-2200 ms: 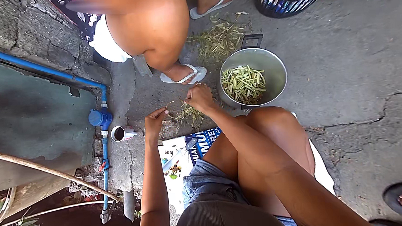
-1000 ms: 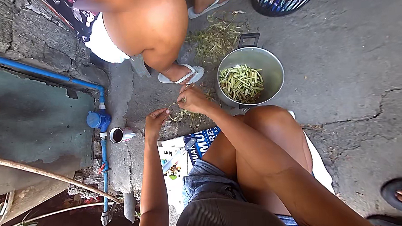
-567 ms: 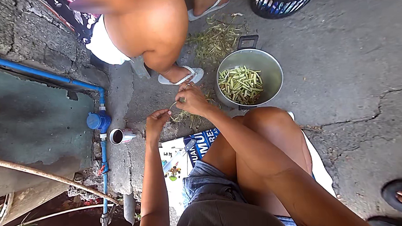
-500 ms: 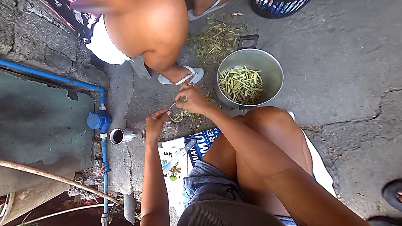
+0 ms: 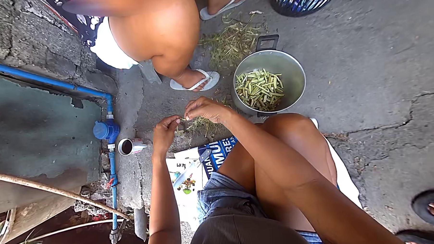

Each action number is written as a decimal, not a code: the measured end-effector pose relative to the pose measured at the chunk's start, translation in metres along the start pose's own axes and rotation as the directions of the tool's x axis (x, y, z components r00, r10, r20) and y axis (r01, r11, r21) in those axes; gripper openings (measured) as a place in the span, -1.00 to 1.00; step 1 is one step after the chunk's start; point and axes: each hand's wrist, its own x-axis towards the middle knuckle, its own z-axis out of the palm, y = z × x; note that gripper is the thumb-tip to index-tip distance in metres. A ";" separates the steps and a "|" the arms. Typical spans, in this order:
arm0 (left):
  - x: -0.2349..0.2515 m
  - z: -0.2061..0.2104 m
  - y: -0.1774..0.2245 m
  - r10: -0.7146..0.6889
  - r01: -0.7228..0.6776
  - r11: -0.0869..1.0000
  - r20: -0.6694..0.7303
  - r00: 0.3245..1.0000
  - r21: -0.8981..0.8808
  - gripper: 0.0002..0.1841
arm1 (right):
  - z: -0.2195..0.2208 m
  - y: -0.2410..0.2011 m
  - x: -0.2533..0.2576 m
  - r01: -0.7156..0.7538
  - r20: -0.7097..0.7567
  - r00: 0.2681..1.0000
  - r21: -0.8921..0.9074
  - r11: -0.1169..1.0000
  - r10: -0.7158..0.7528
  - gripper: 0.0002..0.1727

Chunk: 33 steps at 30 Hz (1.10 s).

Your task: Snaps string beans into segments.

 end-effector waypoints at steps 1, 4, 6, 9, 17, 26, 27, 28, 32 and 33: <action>-0.001 0.002 0.002 0.056 -0.053 0.997 -0.051 0.997 0.053 -0.82 | 0.001 -0.001 0.000 -0.048 -0.037 0.998 0.007 0.999 0.048 -0.92; -0.005 0.010 0.008 0.280 -0.247 0.953 -0.197 0.940 0.178 -0.78 | 0.003 -0.006 0.000 -0.184 -0.165 0.968 0.033 0.982 0.187 -0.95; -0.008 0.014 0.011 0.413 -0.351 0.896 -0.217 0.885 0.273 -0.83 | 0.002 -0.009 -0.001 -0.232 -0.200 0.951 0.048 0.971 0.237 -0.93; -0.007 0.018 0.011 0.557 -0.446 0.790 -0.186 0.810 0.421 -0.88 | 0.004 -0.010 -0.002 -0.233 -0.218 0.948 0.025 0.972 0.233 -0.93; -0.009 0.027 0.012 0.544 -0.445 0.810 -0.205 0.814 0.381 -0.84 | 0.004 -0.007 -0.003 -0.152 -0.197 0.968 0.018 0.988 0.153 -0.94; -0.009 0.035 0.015 0.357 -0.341 0.934 -0.350 0.866 0.108 -0.87 | 0.004 -0.004 -0.004 -0.132 -0.158 0.974 0.199 0.971 0.164 -0.91; -0.008 0.035 0.015 0.326 -0.331 0.942 -0.358 0.875 0.048 -0.87 | 0.003 -0.005 -0.004 -0.119 -0.156 0.976 0.185 0.976 0.149 -0.90; -0.008 0.034 0.017 0.289 -0.318 0.948 -0.358 0.888 -0.023 -0.87 | 0.003 -0.007 -0.005 -0.110 -0.151 0.979 0.175 0.978 0.138 -0.91; -0.006 0.033 0.020 0.151 -0.258 0.900 -0.303 0.941 -0.352 -0.88 | 0.000 -0.015 -0.007 -0.090 -0.139 0.984 0.161 0.983 0.113 -0.93; -0.005 0.033 0.020 0.122 -0.236 0.873 -0.277 0.953 -0.427 -0.87 | 0.000 -0.015 -0.007 -0.077 -0.145 0.984 0.157 0.985 0.101 -0.93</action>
